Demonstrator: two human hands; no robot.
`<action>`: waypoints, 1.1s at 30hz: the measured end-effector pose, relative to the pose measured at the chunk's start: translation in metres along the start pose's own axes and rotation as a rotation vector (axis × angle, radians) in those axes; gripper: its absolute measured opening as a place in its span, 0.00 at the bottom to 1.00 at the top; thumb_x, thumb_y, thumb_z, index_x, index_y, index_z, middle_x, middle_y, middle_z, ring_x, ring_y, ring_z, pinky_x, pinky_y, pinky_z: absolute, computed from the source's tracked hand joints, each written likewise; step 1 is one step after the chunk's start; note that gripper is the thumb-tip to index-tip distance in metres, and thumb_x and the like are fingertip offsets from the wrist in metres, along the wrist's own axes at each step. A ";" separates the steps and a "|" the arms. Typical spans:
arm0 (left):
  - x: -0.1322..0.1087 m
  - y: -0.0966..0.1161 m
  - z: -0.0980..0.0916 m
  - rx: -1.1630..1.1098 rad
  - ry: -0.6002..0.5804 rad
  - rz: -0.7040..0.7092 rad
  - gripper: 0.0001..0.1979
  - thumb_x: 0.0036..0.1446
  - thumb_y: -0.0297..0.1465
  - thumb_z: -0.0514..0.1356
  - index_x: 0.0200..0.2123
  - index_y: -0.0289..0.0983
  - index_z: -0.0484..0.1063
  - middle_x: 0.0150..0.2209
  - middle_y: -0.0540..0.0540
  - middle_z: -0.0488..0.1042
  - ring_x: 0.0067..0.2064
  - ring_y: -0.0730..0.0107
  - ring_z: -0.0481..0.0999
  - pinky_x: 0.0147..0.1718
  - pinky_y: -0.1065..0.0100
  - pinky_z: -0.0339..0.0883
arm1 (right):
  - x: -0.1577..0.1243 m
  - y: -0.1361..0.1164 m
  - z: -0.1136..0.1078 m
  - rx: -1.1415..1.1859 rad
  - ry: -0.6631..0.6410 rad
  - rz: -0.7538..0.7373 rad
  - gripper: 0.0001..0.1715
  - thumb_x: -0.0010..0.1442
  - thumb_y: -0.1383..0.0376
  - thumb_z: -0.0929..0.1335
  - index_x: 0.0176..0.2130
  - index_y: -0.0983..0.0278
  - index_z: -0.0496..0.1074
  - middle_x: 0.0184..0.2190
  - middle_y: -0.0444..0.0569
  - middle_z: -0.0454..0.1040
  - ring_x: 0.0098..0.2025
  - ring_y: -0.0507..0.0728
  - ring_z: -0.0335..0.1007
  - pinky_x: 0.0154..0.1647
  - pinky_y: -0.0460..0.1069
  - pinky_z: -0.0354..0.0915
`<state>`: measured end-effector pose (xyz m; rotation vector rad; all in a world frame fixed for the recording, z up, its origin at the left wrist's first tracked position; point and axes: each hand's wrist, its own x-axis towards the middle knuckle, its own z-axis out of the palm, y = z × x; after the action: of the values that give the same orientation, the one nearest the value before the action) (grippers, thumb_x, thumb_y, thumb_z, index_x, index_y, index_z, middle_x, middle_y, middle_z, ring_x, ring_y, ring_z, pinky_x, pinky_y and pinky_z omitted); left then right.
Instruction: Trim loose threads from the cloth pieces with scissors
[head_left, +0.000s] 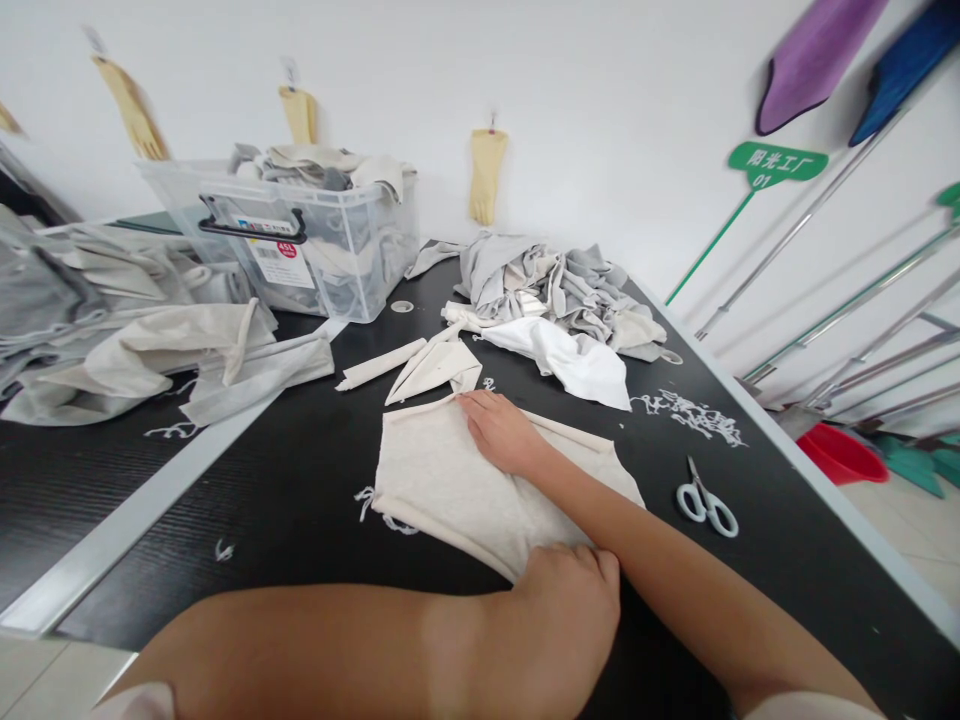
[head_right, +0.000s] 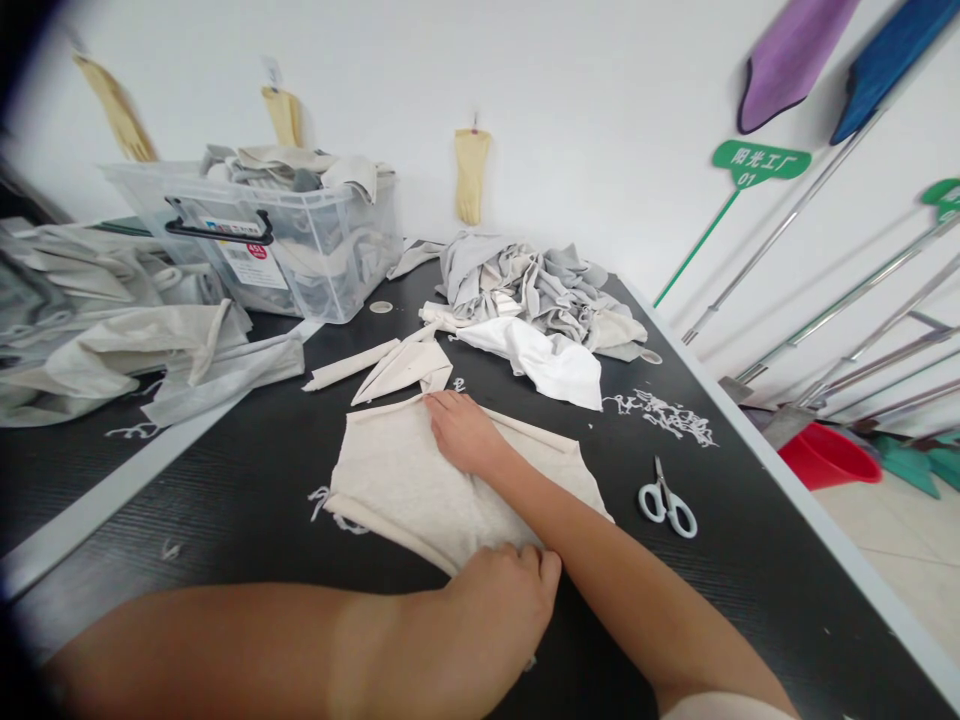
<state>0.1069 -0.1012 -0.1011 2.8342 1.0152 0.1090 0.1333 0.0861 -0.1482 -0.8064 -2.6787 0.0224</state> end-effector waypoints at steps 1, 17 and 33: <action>-0.001 -0.004 0.000 -0.025 0.001 0.034 0.17 0.59 0.35 0.67 0.45 0.28 0.72 0.37 0.39 0.72 0.31 0.63 0.73 0.24 0.64 0.64 | -0.002 0.001 0.001 0.019 0.006 0.002 0.25 0.76 0.68 0.59 0.67 0.71 0.67 0.63 0.61 0.72 0.64 0.63 0.68 0.66 0.59 0.64; -0.020 -0.101 -0.017 0.156 0.038 -0.637 0.20 0.63 0.18 0.51 0.55 0.25 0.74 0.50 0.25 0.77 0.49 0.45 0.77 0.44 0.51 0.70 | -0.013 0.012 0.013 0.152 0.019 -0.011 0.31 0.76 0.65 0.58 0.73 0.70 0.62 0.73 0.60 0.62 0.76 0.61 0.55 0.77 0.61 0.54; -0.062 -0.178 0.023 0.300 0.370 -0.737 0.29 0.74 0.42 0.49 0.66 0.26 0.68 0.67 0.27 0.68 0.69 0.40 0.64 0.68 0.45 0.57 | -0.017 0.002 0.002 0.099 0.030 -0.018 0.31 0.76 0.68 0.58 0.72 0.72 0.62 0.73 0.61 0.63 0.75 0.60 0.55 0.77 0.60 0.53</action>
<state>-0.0502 -0.0068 -0.1514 2.5065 2.2442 0.4417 0.1466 0.0789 -0.1554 -0.7461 -2.6339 0.1361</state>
